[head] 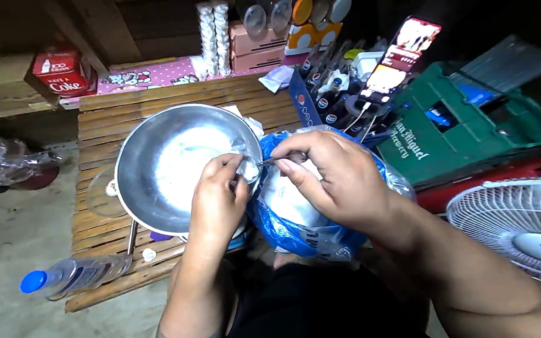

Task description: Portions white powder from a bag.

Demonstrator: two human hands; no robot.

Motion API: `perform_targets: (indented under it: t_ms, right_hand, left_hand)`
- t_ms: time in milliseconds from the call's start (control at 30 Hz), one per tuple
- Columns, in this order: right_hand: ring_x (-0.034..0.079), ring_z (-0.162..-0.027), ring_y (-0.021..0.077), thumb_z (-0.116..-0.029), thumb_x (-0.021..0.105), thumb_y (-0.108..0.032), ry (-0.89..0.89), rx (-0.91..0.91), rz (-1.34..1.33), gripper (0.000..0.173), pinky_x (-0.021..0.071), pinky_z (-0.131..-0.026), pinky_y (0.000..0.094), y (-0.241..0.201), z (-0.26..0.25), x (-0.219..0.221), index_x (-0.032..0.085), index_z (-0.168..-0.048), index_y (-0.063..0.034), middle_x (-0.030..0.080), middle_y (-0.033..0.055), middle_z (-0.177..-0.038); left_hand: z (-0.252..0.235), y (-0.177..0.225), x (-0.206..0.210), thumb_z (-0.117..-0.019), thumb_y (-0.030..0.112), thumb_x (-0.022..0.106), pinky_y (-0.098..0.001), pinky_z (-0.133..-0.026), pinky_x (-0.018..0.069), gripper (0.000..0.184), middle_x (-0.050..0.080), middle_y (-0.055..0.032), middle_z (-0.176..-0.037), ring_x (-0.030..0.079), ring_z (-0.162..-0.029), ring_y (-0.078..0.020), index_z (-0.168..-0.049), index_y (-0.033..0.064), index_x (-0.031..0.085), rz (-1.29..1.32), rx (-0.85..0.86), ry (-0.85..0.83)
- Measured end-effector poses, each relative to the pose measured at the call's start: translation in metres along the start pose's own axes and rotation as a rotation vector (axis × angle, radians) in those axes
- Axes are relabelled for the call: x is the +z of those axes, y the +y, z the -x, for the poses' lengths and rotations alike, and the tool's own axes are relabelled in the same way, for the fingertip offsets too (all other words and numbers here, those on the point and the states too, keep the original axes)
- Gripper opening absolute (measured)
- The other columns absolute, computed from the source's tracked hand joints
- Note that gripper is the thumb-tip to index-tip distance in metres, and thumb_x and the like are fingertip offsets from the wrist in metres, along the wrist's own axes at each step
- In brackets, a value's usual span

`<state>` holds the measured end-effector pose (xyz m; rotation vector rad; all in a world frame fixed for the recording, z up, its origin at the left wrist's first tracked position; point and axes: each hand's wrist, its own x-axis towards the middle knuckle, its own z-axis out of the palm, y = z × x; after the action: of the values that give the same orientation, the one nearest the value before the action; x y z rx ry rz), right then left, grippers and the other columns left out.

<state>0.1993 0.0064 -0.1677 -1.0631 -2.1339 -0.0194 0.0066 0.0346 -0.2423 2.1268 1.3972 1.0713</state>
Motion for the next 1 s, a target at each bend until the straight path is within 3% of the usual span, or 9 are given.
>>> perform_targets:
  t_ms: [100,233,400,533,600,667,767,833,1000]
  right_hand:
    - [0.067,-0.09,0.0146,-0.1044,0.053,-0.015,0.029,-0.039,0.062,0.021,0.0562,-0.083,0.0302,0.001,0.005,-0.006,0.068,-0.11,-0.0025,0.07,0.0071,-0.095]
    - [0.066,-0.088,0.0079,-0.1061,0.052,-0.015,0.1,0.088,-0.072,0.022,0.0573,-0.081,0.0255,0.01,0.018,-0.021,0.063,-0.115,0.001,0.068,0.0058,-0.096]
    - [0.067,-0.086,0.0027,-0.1073,0.052,-0.016,0.298,0.262,-0.302,0.016,0.059,-0.078,0.0217,0.037,0.056,-0.04,0.057,-0.121,-0.0118,0.067,-0.0074,-0.1]
    - [0.066,-0.081,0.0023,-0.1066,0.051,-0.017,0.37,0.496,-0.453,0.015,0.0582,-0.077,0.0211,0.059,0.091,-0.041,0.058,-0.12,-0.0151,0.066,-0.0092,-0.096]
    - [0.064,-0.076,0.0004,-0.1065,0.049,-0.018,0.303,0.625,-0.377,0.016,0.0562,-0.073,0.0196,0.073,0.109,-0.034,0.058,-0.119,-0.0126,0.066,-0.0079,-0.09]
    - [0.061,-0.072,0.0037,-0.1068,0.046,-0.019,0.168,0.649,-0.151,0.023,0.0541,-0.069,0.0231,0.086,0.126,-0.022,0.061,-0.118,-0.0047,0.066,-0.0005,-0.087]
    - [0.068,-0.084,0.024,-0.1065,0.045,-0.02,-0.026,0.567,0.145,0.03,0.0575,-0.079,0.0461,0.099,0.146,-0.003,0.065,-0.118,-0.0003,0.069,0.0122,-0.092]
    - [0.07,-0.095,0.0339,-0.106,0.045,-0.018,-0.113,0.541,0.205,0.03,0.0561,-0.087,0.0545,0.102,0.154,0.01,0.067,-0.117,0.0002,0.071,0.0167,-0.099]
    - [0.071,-0.099,0.0316,-0.1049,0.049,-0.016,-0.268,0.478,0.172,0.025,0.0567,-0.091,0.0492,0.093,0.169,0.04,0.07,-0.11,-0.0038,0.073,0.0133,-0.099]
  left_hand:
    - [-0.001,0.0,0.0,-0.0944,0.003,0.06,-0.029,-0.073,0.0598,0.036,0.066,-0.0147,-0.126,0.07,-0.088,-0.0156,-0.129,0.0039,0.07,-0.003,0.002,0.001]
    - [0.0,0.0,0.002,-0.0941,0.003,0.061,-0.0293,-0.074,0.0598,0.036,0.065,-0.0143,-0.127,0.07,-0.088,-0.0159,-0.13,0.004,0.069,0.0,0.003,-0.009]
    - [0.0,0.0,0.001,-0.094,0.002,0.06,-0.0308,-0.074,0.0598,0.037,0.066,-0.0153,-0.127,0.07,-0.089,-0.0174,-0.129,0.0041,0.07,-0.019,0.007,-0.011]
    - [0.0,0.0,0.001,-0.0952,0.003,0.06,-0.0319,-0.073,0.0597,0.036,0.065,-0.0153,-0.127,0.07,-0.088,-0.0179,-0.13,0.005,0.069,-0.04,0.012,-0.035]
    - [0.0,0.001,0.0,-0.0951,0.002,0.061,-0.0328,-0.073,0.0597,0.036,0.065,-0.0154,-0.128,0.07,-0.088,-0.0186,-0.13,0.0053,0.069,-0.042,0.009,-0.049]
    - [0.001,0.0,0.0,-0.0946,0.002,0.061,-0.0328,-0.071,0.0594,0.036,0.064,-0.0146,-0.129,0.069,-0.086,-0.018,-0.129,0.0061,0.07,-0.048,0.019,-0.05]
    - [0.001,-0.001,-0.001,-0.0949,0.002,0.06,-0.0329,-0.068,0.0579,0.036,0.064,-0.0129,-0.13,0.067,-0.084,-0.0167,-0.128,0.0085,0.071,-0.064,0.032,-0.058]
    - [0.002,-0.002,-0.001,-0.0948,0.003,0.059,-0.035,-0.068,0.0577,0.035,0.063,-0.013,-0.131,0.068,-0.086,-0.0186,-0.127,0.0087,0.071,-0.078,0.042,-0.069]
    - [0.001,-0.005,0.001,-0.0956,0.006,0.056,-0.0386,-0.068,0.0574,0.033,0.064,-0.0141,-0.131,0.068,-0.086,-0.0216,-0.124,0.0072,0.072,-0.128,0.064,-0.076]
